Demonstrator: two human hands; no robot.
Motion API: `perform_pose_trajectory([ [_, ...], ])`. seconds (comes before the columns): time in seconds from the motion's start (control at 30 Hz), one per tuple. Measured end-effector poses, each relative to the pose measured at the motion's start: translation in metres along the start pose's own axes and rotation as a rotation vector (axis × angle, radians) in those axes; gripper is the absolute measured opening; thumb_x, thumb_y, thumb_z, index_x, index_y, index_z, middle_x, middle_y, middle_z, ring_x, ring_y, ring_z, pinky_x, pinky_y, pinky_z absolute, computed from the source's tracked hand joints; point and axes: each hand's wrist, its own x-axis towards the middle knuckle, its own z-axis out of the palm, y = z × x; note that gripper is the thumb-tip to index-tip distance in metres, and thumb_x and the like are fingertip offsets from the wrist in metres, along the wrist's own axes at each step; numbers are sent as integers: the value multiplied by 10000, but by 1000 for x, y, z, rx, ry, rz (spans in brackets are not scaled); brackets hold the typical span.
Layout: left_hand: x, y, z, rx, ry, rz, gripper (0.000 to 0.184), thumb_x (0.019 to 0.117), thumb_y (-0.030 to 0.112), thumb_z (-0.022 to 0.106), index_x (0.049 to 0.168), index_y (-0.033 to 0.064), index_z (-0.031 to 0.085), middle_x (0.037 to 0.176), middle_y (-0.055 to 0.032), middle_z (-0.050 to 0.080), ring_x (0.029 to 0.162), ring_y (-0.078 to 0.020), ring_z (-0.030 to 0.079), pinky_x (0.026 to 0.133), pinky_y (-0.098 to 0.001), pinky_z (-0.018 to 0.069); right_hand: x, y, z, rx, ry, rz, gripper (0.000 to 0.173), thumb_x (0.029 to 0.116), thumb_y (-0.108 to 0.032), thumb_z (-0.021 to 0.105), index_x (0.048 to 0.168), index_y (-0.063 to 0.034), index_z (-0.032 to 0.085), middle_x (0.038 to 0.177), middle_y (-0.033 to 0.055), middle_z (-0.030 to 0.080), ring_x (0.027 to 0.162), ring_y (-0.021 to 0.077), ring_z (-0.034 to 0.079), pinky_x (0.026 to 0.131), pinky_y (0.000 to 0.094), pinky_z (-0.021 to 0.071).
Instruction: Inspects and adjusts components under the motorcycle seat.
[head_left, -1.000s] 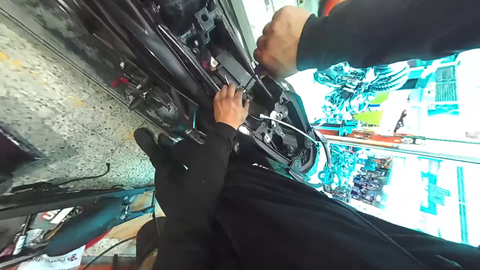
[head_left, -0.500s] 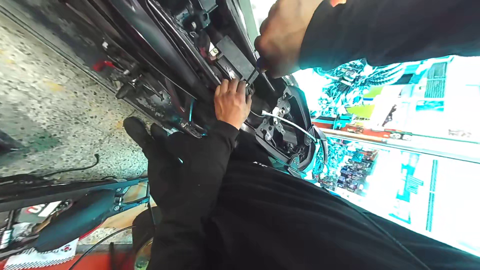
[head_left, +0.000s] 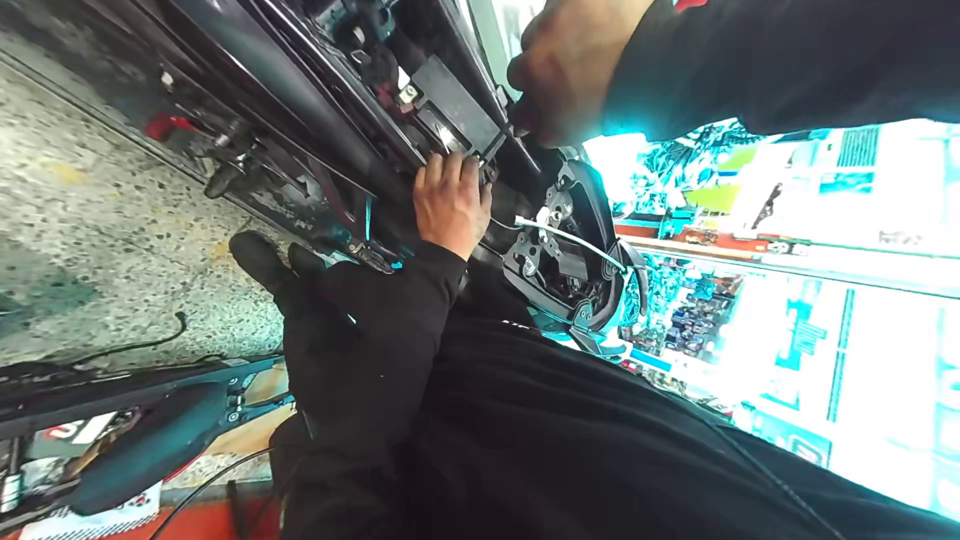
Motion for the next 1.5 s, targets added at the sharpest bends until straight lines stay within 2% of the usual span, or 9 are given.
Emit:
perform_pose_trajectory([
  [0.13, -5, 1, 2, -6, -1, -6, 383, 947, 401, 636, 1185, 118, 734, 1190, -70, 725, 1119, -305, 653, 945, -454, 507, 4, -5, 8, 118, -33, 41, 516, 786, -485, 711, 970, -10, 624, 882, 184, 631, 801, 387, 655, 615, 598, 501],
  [0.33, 2, -1, -3, -39, -6, -12, 383, 938, 381, 655, 1199, 112, 731, 1214, -88, 718, 1144, -318, 652, 975, -476, 511, 1, -7, -18, -75, 72, 161, 669, 573, -749, 659, 731, -101, 605, 636, 147, 578, 589, 398, 620, 429, 586, 408],
  [0.43, -1, 1, -4, -63, -66, -39, 389, 888, 342, 695, 1204, 118, 732, 1221, -79, 719, 1162, -314, 646, 992, -476, 506, -6, -20, -19, -15, 27, 243, 667, 550, -712, 675, 793, -94, 628, 686, 165, 601, 654, 416, 641, 471, 622, 444],
  [0.57, 10, 7, -17, -56, -189, -69, 422, 858, 239, 708, 1265, 126, 712, 1268, -86, 705, 1216, -335, 620, 1040, -507, 482, -44, -69, -108, 114, -240, 487, 429, 824, -462, 733, 834, -40, 654, 819, 230, 652, 833, 466, 666, 635, 652, 478],
  [0.7, 11, 4, -23, -64, -202, -25, 336, 951, 213, 671, 1264, 100, 718, 1303, -110, 693, 1247, -354, 612, 1080, -528, 468, -69, -68, -110, 193, -180, 470, 384, 914, -407, 689, 849, -29, 669, 852, 241, 666, 866, 478, 670, 662, 673, 489],
  [0.93, 6, -1, -21, -59, -165, 44, 302, 980, 219, 674, 1244, 81, 721, 1291, -118, 702, 1201, -351, 643, 1053, -514, 498, -208, -20, 30, 745, 387, 794, 508, 940, -545, 675, 1124, -76, 732, 1035, 231, 727, 996, 456, 694, 877, 718, 498],
  [1.17, 27, 16, -38, 48, -292, -196, 436, 957, 405, 715, 1189, 37, 685, 1065, -192, 729, 1018, -375, 705, 947, -583, 539, -276, -81, 216, 1345, 697, 1382, 587, 935, -551, 681, 1248, -54, 692, 1175, 244, 699, 1093, 394, 675, 987, 640, 485],
  [1.33, 33, 17, -28, -60, -129, -220, 361, 827, 307, 869, 1005, 28, 724, 877, -104, 732, 770, -203, 710, 778, -421, 600, -267, -119, 262, 1344, 859, 1279, 622, 957, -575, 627, 1231, -20, 684, 1129, 275, 702, 1043, 432, 687, 933, 656, 504],
  [1.5, 39, 25, -20, -31, -124, -125, 284, 814, 237, 876, 1007, 59, 768, 1009, -71, 764, 885, -138, 728, 847, -342, 603, -247, -113, 263, 1233, 934, 1191, 627, 978, -609, 560, 1174, -31, 701, 1106, 274, 712, 1040, 462, 691, 900, 682, 500],
])
